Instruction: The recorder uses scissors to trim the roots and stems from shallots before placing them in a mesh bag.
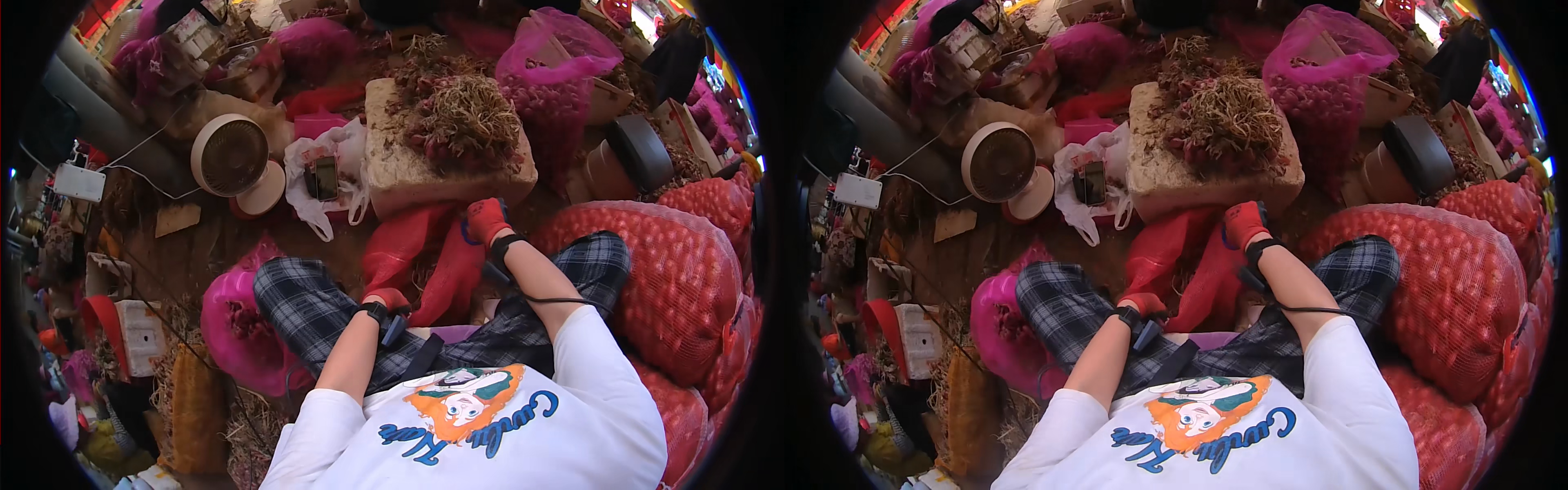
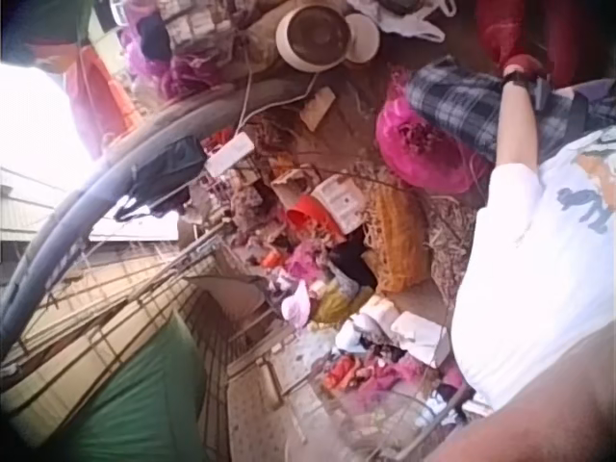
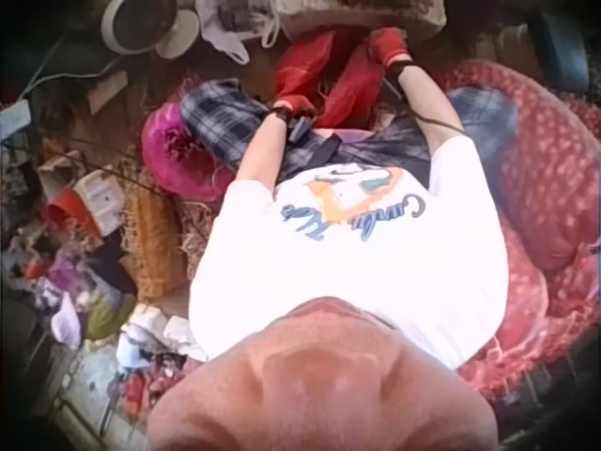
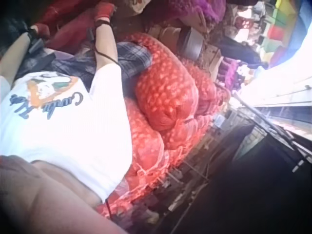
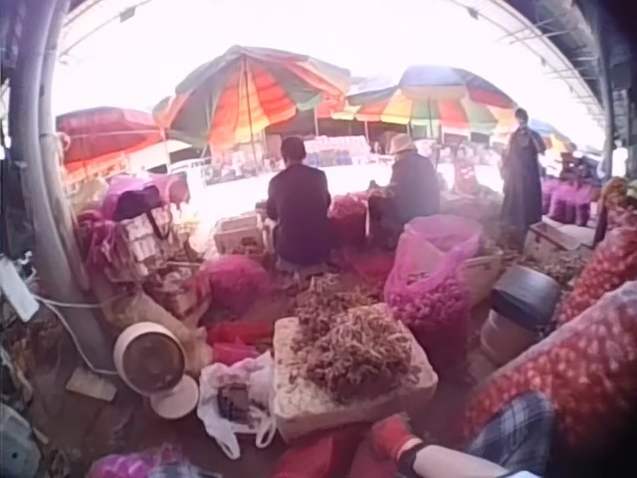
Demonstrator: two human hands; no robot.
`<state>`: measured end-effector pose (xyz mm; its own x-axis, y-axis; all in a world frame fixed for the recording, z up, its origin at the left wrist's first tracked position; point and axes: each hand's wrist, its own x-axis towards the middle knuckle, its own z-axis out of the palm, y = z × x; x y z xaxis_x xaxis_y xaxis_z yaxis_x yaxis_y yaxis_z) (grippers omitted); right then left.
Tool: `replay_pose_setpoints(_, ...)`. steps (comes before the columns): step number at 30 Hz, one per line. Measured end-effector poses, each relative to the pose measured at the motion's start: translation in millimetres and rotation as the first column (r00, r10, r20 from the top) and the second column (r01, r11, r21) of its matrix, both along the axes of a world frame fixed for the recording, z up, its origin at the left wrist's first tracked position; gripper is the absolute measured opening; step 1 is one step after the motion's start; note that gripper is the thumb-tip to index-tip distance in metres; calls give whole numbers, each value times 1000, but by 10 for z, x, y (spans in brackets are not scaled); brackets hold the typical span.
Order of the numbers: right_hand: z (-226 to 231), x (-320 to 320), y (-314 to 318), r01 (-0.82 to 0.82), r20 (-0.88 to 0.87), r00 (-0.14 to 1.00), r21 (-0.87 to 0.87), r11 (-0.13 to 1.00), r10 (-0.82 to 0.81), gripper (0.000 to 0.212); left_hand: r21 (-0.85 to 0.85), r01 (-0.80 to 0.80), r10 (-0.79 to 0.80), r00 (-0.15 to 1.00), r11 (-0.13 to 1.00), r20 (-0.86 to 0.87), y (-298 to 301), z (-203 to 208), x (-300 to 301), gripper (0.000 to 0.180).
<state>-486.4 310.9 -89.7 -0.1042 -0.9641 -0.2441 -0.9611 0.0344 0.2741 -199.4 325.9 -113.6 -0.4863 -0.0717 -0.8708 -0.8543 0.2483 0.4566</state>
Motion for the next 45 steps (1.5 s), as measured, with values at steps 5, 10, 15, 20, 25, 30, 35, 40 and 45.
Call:
replay_pose_setpoints(5, 534, 22, 207, -114, 94, 991, 181, 977, 98, 27, 246, -541, 583, 639, 804, -501, -266, 268, -288, 36)
replay_pose_setpoints(10, 660, 81, 372, -121, 205, 978, 392, 912, 42, 35, -422, 215, -422, 762, 881, -492, -797, -26, -850, 34)
replay_pose_setpoints(15, -256, -745, 716, 76, -323, 946, 196, 978, -9, 32, -352, -888, 481, 457, 296, -749, -1182, -393, -570, 27)
replay_pose_setpoints(20, 235, -613, 378, 239, -94, 970, 223, 945, -223, 34, -99, -964, 509, 215, 246, -833, -1114, -63, -59, 26)
replay_pose_setpoints(25, 1008, -353, 303, 108, 72, 986, 425, 899, -152, 40, -271, -760, 403, 569, 591, -716, -817, 98, -119, 26)
replay_pose_setpoints(30, 1529, -334, 363, 49, 209, 974, 196, 979, -90, 47, -573, -150, -211, 832, 806, -514, -490, 271, -401, 34)
replay_pose_setpoints(35, 1354, 77, 198, -18, 328, 945, 115, 993, -21, 48, -483, -13, -127, 958, 876, -256, -288, 201, -570, 39)
replay_pose_setpoints(40, 114, -150, -129, 168, 142, 972, 141, 976, -188, 45, -363, 388, -468, 868, 847, -165, 104, 312, -637, 37)
replay_pose_setpoints(45, 174, -323, 45, 181, -41, 983, 200, 963, -177, 42, -150, 277, -305, 927, 949, -218, 355, 559, -457, 45)
